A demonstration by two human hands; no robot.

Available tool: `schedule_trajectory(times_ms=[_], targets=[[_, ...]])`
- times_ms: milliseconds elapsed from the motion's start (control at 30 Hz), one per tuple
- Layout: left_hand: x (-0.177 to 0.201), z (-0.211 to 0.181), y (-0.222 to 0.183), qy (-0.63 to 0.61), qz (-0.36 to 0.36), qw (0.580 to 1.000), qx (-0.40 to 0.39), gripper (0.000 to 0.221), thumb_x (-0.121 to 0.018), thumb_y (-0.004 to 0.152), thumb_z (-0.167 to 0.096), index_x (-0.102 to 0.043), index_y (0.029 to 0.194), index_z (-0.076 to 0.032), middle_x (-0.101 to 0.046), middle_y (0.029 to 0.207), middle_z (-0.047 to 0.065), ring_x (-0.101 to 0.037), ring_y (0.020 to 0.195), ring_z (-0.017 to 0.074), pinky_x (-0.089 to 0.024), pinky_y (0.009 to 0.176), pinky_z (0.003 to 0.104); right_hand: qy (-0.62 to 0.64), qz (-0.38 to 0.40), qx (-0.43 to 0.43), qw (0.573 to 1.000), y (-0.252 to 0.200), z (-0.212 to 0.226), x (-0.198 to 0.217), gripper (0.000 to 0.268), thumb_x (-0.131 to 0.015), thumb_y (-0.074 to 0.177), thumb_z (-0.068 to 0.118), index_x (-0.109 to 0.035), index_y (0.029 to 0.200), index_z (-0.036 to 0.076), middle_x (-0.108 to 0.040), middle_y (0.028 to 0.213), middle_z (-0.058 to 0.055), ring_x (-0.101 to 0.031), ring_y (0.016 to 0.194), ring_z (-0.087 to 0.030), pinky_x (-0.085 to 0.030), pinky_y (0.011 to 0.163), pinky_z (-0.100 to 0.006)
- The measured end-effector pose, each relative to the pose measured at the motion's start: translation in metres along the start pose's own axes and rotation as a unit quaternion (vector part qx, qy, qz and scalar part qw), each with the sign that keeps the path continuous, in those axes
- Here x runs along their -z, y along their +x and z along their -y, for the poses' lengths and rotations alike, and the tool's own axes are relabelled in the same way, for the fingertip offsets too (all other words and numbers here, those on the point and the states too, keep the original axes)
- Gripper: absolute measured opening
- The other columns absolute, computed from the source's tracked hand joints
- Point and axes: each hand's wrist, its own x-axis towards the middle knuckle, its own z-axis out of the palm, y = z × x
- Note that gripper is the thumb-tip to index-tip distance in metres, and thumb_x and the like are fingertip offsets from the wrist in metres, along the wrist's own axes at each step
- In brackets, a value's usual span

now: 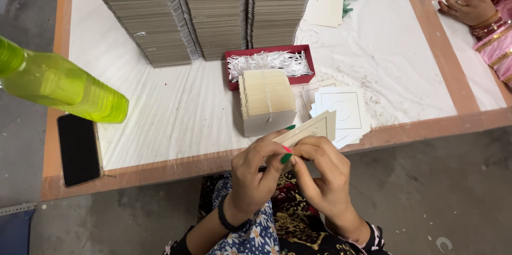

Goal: The person is sorting and organizing small square pieces of paper at a workstation.

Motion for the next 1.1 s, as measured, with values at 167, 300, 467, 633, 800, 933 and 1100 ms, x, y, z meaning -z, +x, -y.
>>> schedule_trajectory(times_ms=[167,300,467,633,800,933,1100], targets=[[0.002,-0.003,0.003,-0.026,-0.013,0.998,0.058,0.015,-0.065,0.103,-0.016,-0.063,0.109,-0.002,-0.074,0.121,0.020,-0.078,0.087,0.0183,-0.064,0.072,0.027,0.046,-0.001,-0.026,0.999,-0.001,0.004,-0.004,0.026,-0.076,0.084,0.001,-0.069,0.109,-0.003,-0.068,0.098,-0.012,-0.068,0.078,-0.015,-0.055,0.065,-0.026],[0.002,-0.003,0.001,-0.042,-0.017,0.997,0.054,0.013,-0.065,0.103,-0.015,-0.064,0.107,-0.003,-0.074,0.120,0.019,-0.077,0.086,0.0160,-0.063,0.071,0.025,0.092,-0.025,-0.036,0.995,-0.016,-0.008,-0.011,0.026,-0.079,0.085,0.002,-0.072,0.110,-0.001,-0.068,0.101,-0.011,-0.066,0.090,-0.016,-0.054,0.074,-0.025],[0.003,-0.009,0.006,-0.026,-0.015,0.998,0.058,0.012,-0.067,0.103,-0.012,-0.064,0.109,-0.002,-0.074,0.122,0.020,-0.076,0.086,0.0161,-0.062,0.071,0.026,0.188,-0.049,-0.117,0.974,-0.028,-0.023,-0.015,0.014,-0.076,0.090,-0.003,-0.075,0.104,-0.003,-0.069,0.101,-0.011,-0.065,0.089,-0.016,-0.053,0.075,-0.025],[0.005,-0.005,0.004,-0.018,-0.016,0.998,0.056,0.011,-0.065,0.101,-0.005,-0.065,0.112,-0.003,-0.073,0.122,0.020,-0.076,0.083,0.0159,-0.061,0.068,0.026,0.324,-0.102,-0.160,0.927,-0.020,-0.023,-0.012,0.005,-0.069,0.094,-0.004,-0.070,0.099,-0.005,-0.066,0.100,-0.010,-0.066,0.086,-0.015,-0.058,0.074,-0.026],[0.006,-0.020,0.010,-0.020,-0.030,0.998,0.052,0.025,-0.063,0.100,0.003,-0.059,0.124,-0.002,-0.077,0.110,0.015,-0.078,0.092,0.0194,-0.062,0.078,0.029,0.266,-0.114,-0.162,0.943,-0.016,-0.016,-0.008,0.003,-0.069,0.093,-0.003,-0.066,0.092,-0.003,-0.060,0.096,-0.007,-0.062,0.082,-0.011,-0.054,0.073,-0.024],[0.004,-0.010,0.006,0.005,-0.017,1.000,-0.002,0.023,-0.062,0.100,0.006,-0.062,0.121,-0.005,-0.075,0.115,0.016,-0.077,0.098,0.0211,-0.063,0.080,0.029,0.231,-0.109,-0.152,0.955,-0.013,-0.017,-0.008,0.004,-0.070,0.090,-0.004,-0.066,0.090,-0.003,-0.061,0.094,-0.007,-0.056,0.080,-0.010,-0.045,0.069,-0.022],[0.003,-0.010,0.007,0.016,-0.014,1.000,-0.014,0.025,-0.064,0.096,0.008,-0.062,0.117,-0.005,-0.074,0.115,0.017,-0.077,0.096,0.0200,-0.063,0.075,0.027,0.224,-0.105,-0.140,0.959,-0.012,-0.019,-0.009,0.004,-0.067,0.089,-0.005,-0.065,0.089,-0.002,-0.061,0.092,-0.006,-0.056,0.083,-0.011,-0.045,0.074,-0.023]])
